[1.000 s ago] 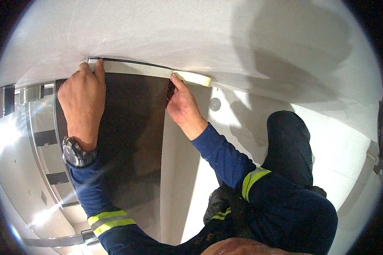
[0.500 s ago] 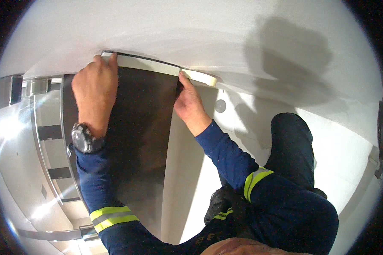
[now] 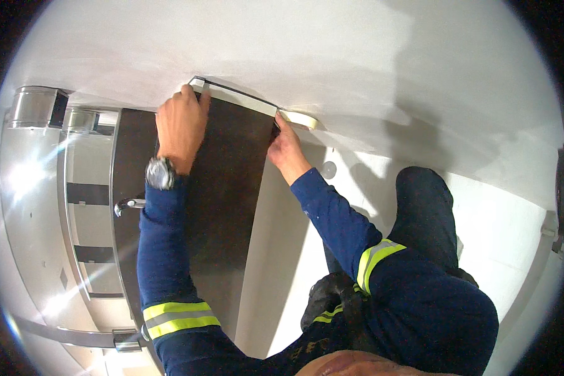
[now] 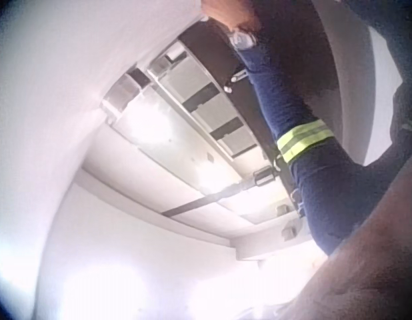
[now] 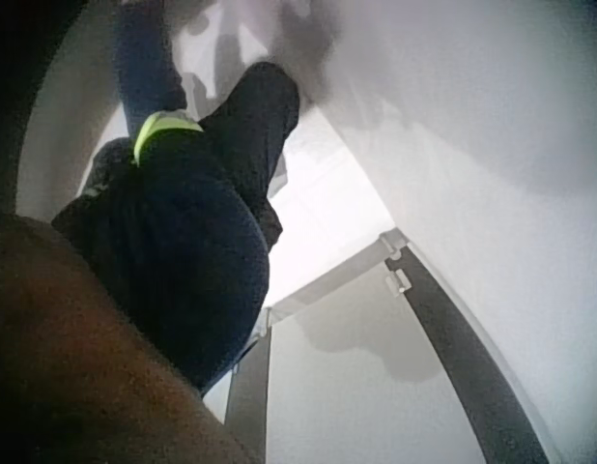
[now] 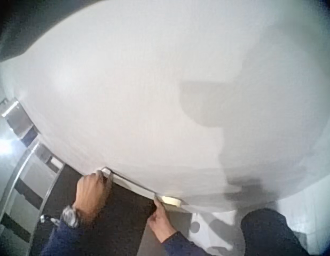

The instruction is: The person applies masking tape along the edge of a bathroom countertop and wall junction. They unroll the tape, press it down, and smooth it along the seam, working around the sink and along the wall.

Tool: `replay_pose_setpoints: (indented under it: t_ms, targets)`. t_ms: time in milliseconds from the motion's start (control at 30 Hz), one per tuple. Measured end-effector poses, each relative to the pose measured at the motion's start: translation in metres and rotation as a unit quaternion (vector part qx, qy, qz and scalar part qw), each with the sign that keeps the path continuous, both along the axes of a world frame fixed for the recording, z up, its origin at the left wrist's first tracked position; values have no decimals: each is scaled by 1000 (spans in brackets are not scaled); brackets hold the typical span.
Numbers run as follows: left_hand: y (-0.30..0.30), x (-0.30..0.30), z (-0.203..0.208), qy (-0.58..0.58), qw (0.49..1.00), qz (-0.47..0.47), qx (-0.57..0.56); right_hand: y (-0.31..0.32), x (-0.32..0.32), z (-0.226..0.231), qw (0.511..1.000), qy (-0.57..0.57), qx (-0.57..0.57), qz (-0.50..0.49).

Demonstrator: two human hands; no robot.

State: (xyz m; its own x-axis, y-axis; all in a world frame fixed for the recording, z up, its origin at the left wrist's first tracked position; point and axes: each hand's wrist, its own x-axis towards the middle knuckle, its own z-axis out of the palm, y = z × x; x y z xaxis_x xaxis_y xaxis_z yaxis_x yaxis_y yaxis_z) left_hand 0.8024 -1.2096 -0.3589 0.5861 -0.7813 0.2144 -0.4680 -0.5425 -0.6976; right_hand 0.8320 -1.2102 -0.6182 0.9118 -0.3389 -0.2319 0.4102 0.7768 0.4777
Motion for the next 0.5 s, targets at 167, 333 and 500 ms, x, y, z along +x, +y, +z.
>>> replay_pose_setpoints:
  t_ms: [167,333,500]
  targets:
    - [44,-29,-61,1,972,-220,83,-8,-7,3,999,15,-16,31]
    - [42,-15,-63,36,980,-180,73,-2,-1,1,999,-30,-24,9]
    - [36,-20,-72,0,988,-134,71,-4,-10,-1,998,-13,-65,14]
